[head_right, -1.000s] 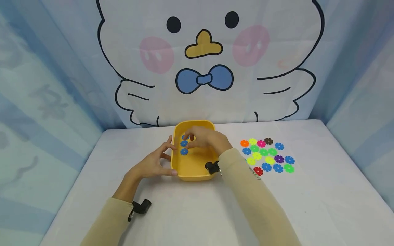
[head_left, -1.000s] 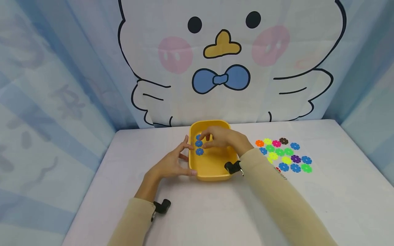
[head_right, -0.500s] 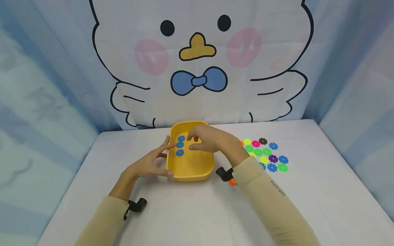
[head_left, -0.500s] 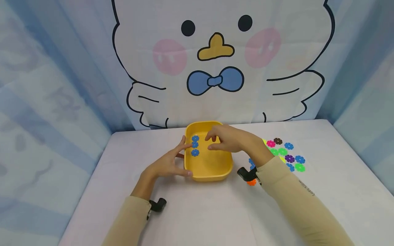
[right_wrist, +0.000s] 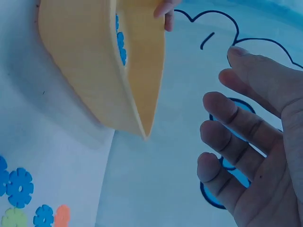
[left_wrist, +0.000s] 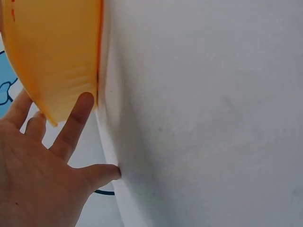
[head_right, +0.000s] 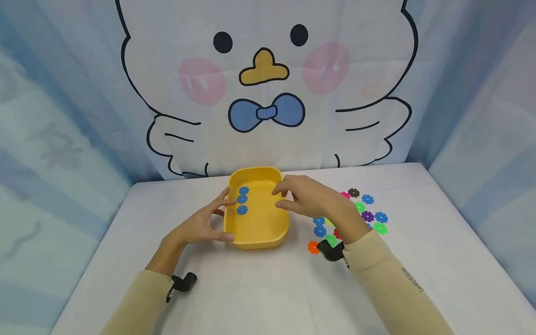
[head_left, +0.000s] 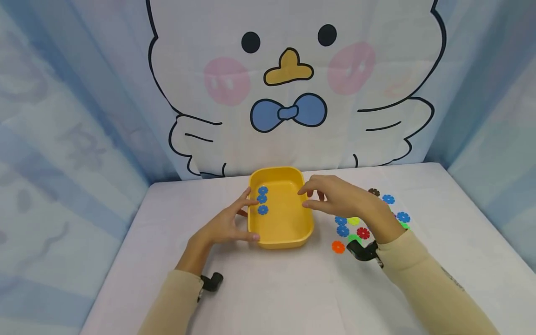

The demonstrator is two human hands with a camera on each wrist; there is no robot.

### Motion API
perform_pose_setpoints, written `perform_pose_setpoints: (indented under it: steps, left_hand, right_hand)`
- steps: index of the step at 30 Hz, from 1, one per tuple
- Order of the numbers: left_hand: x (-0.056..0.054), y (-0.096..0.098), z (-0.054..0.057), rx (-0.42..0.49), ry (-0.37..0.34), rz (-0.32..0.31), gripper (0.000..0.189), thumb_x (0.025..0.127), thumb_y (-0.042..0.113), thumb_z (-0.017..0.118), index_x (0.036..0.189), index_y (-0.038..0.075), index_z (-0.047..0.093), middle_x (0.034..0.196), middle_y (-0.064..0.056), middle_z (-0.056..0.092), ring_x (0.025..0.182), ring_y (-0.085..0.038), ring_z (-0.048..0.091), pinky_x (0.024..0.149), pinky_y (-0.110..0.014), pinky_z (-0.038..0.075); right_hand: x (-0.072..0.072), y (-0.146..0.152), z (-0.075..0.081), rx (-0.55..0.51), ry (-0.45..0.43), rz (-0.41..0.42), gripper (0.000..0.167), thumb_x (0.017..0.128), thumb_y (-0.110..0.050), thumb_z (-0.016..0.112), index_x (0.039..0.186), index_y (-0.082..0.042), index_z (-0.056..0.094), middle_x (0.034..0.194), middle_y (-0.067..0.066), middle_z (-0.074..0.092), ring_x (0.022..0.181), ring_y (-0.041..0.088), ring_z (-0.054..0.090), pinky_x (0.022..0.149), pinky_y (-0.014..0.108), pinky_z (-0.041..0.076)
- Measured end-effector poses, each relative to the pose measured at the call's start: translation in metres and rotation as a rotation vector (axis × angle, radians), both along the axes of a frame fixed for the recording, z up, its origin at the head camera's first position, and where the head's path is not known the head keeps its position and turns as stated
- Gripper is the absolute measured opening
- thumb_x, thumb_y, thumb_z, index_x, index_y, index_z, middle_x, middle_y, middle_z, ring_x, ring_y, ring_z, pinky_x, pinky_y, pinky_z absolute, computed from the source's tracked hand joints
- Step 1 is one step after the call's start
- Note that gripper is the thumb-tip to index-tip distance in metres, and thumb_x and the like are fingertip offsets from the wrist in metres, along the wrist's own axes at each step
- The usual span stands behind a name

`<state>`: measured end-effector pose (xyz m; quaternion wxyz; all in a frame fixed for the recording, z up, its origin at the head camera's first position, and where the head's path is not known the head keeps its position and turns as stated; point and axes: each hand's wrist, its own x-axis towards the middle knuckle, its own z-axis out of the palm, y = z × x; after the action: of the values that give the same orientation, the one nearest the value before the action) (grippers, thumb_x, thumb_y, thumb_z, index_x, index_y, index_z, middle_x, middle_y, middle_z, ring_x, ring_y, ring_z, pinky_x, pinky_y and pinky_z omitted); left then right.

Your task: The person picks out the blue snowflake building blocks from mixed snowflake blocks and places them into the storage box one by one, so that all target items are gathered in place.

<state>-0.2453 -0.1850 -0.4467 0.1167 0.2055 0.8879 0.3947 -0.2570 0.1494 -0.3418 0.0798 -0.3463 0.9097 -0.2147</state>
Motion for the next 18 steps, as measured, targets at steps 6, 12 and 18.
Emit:
perform_pose_setpoints:
  steps: [6,12,18]
  left_hand:
    - [-0.001,0.0,-0.002,-0.007,-0.021,-0.012,0.092,0.074,0.043,0.092,0.152,0.028,0.044,0.173,0.013,0.001,0.113,-0.022,0.059,0.099,-0.042,0.055]
    - [0.0,0.0,-0.001,-0.025,-0.023,0.012,0.094,0.074,0.043,0.093,0.152,0.028,0.044,0.173,0.015,0.002,0.11,-0.021,0.062,0.092,-0.035,0.058]
    - [-0.003,0.004,0.002,-0.046,-0.011,0.021,0.095,0.071,0.047,0.094,0.151,0.031,0.046,0.172,0.017,0.004,0.108,-0.02,0.064,0.089,-0.033,0.058]
  right_hand:
    - [0.005,0.026,-0.009,-0.018,0.058,-0.06,0.034,0.097,-0.029,0.073,0.129,-0.017,0.07,0.109,-0.003,0.067,0.086,0.012,0.057,0.072,0.025,0.056]
    - [0.006,0.051,-0.014,-0.074,0.123,-0.112,0.032,0.098,-0.025,0.072,0.129,-0.019,0.068,0.107,-0.004,0.066,0.086,0.013,0.056,0.072,0.026,0.055]
    - [0.011,0.076,-0.026,-0.123,0.219,-0.139,0.03,0.097,-0.017,0.072,0.127,-0.015,0.069,0.104,-0.004,0.066,0.087,0.013,0.057,0.073,0.03,0.057]
